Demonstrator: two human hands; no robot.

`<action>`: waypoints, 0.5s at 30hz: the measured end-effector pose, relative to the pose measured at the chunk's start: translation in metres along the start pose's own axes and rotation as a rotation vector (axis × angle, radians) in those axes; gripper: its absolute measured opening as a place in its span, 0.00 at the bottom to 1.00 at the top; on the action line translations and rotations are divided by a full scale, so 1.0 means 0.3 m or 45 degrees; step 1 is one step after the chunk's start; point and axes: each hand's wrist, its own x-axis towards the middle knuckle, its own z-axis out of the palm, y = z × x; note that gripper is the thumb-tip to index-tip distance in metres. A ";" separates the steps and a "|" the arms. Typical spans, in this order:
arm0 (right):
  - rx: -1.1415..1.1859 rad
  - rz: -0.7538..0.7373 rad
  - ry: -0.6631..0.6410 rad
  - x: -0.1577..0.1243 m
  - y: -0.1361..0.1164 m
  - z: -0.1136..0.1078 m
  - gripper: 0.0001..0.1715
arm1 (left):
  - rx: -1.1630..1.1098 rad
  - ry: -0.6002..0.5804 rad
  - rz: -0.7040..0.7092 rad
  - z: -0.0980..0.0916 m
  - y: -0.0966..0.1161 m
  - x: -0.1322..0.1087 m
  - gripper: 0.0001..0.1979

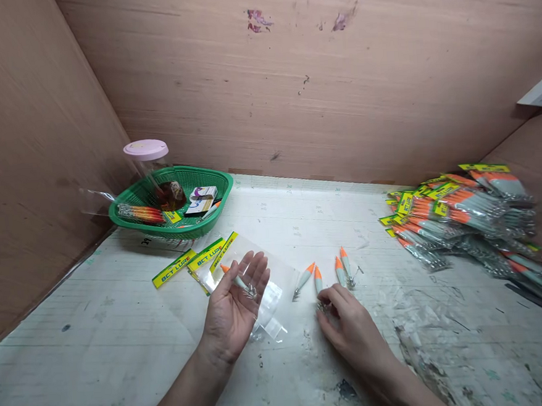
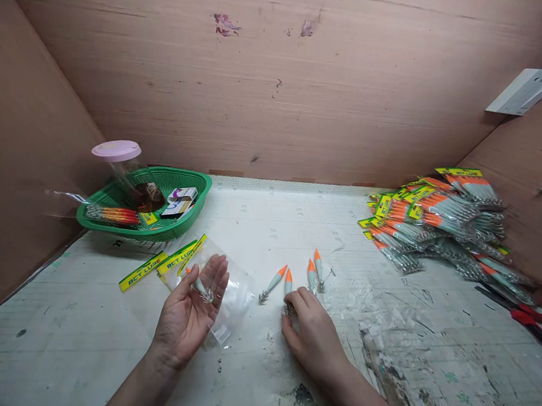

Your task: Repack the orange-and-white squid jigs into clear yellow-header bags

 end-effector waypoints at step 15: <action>1.290 0.289 -0.025 -0.161 -0.063 -0.224 0.11 | 0.239 0.021 -0.070 -0.011 -0.062 -0.012 0.10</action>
